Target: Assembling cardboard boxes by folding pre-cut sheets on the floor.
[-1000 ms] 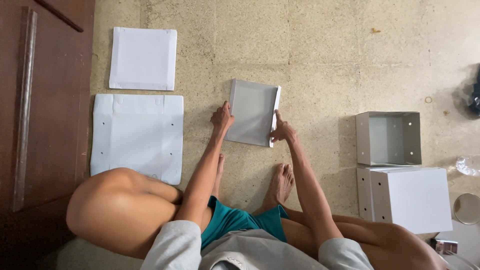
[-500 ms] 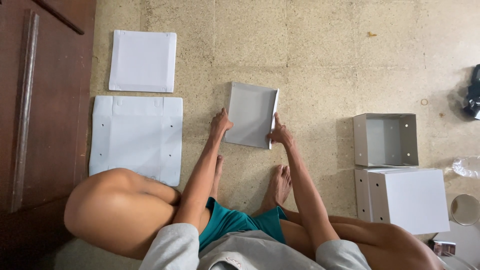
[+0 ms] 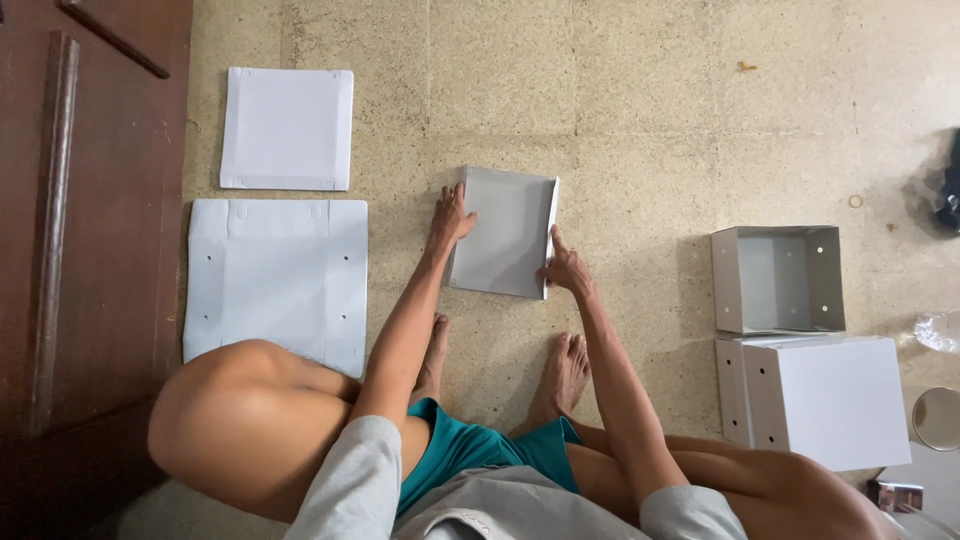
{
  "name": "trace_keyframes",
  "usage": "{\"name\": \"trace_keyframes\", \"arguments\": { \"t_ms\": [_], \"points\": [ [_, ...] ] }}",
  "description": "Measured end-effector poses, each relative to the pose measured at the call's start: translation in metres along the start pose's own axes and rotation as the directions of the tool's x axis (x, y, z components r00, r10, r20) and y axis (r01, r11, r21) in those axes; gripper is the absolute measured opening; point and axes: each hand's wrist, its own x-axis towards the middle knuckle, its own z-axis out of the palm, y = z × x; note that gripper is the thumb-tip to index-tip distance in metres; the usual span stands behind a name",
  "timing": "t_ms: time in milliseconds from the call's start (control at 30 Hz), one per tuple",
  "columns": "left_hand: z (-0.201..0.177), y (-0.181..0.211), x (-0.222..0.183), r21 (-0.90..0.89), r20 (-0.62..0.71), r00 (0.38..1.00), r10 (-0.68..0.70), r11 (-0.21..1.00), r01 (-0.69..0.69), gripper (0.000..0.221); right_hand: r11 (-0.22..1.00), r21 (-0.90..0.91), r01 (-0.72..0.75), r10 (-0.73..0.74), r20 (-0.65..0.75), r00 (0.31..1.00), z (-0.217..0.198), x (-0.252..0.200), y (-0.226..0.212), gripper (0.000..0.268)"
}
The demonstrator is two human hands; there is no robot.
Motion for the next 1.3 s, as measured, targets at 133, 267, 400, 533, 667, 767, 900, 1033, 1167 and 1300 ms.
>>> {"name": "trace_keyframes", "arguments": {
  "t_ms": [133,267,400,533,667,767,900,1033,1167,1300],
  "points": [
    [-0.011,0.010,0.012,-0.027,-0.021,0.999,0.041,0.999,-0.041,0.071,1.000,0.026,0.011,-0.010,-0.009,1.000,0.000,-0.003,0.000,0.103],
    [0.006,-0.002,0.033,0.001,-0.041,0.999,0.036,0.999,-0.036,0.069,0.999,0.052,-0.004,0.004,-0.003,1.000,0.000,0.001,0.003,0.100],
    [-0.001,0.011,0.007,-0.037,-0.077,0.997,0.003,0.999,-0.006,0.066,0.995,0.097,-0.011,0.012,-0.009,1.000,0.002,0.004,0.003,0.099],
    [0.014,0.002,-0.013,-0.056,-0.102,0.994,-0.042,0.998,0.036,0.063,0.990,0.138,-0.029,0.032,-0.018,0.999,0.003,0.008,0.006,0.095],
    [0.026,-0.001,-0.044,-0.015,-0.112,0.993,-0.046,0.999,0.044,0.059,0.983,0.180,-0.047,0.051,-0.017,0.999,0.003,0.008,0.005,0.093],
    [0.038,-0.011,-0.057,0.029,-0.101,0.991,-0.089,0.995,0.092,0.055,0.989,0.146,-0.036,0.041,-0.033,0.999,0.007,0.011,0.010,0.090],
    [0.066,-0.042,-0.052,0.109,-0.044,0.975,-0.219,0.969,0.223,0.055,0.982,0.184,-0.049,0.057,-0.038,0.998,0.007,0.010,0.008,0.092],
    [0.063,-0.037,-0.059,0.185,0.074,0.960,-0.271,0.950,0.254,0.064,0.987,0.150,-0.065,0.075,-0.059,0.995,0.006,0.005,0.002,0.091],
    [0.086,-0.051,-0.049,0.187,0.110,0.947,-0.302,0.942,0.279,0.069,0.985,0.164,-0.059,0.072,-0.074,0.995,0.009,0.005,0.004,0.089],
    [0.086,-0.052,-0.046,0.202,0.186,0.911,-0.367,0.922,0.330,0.079,0.986,0.149,-0.075,0.086,-0.071,0.994,0.012,0.011,0.009,0.090]
  ]
}}
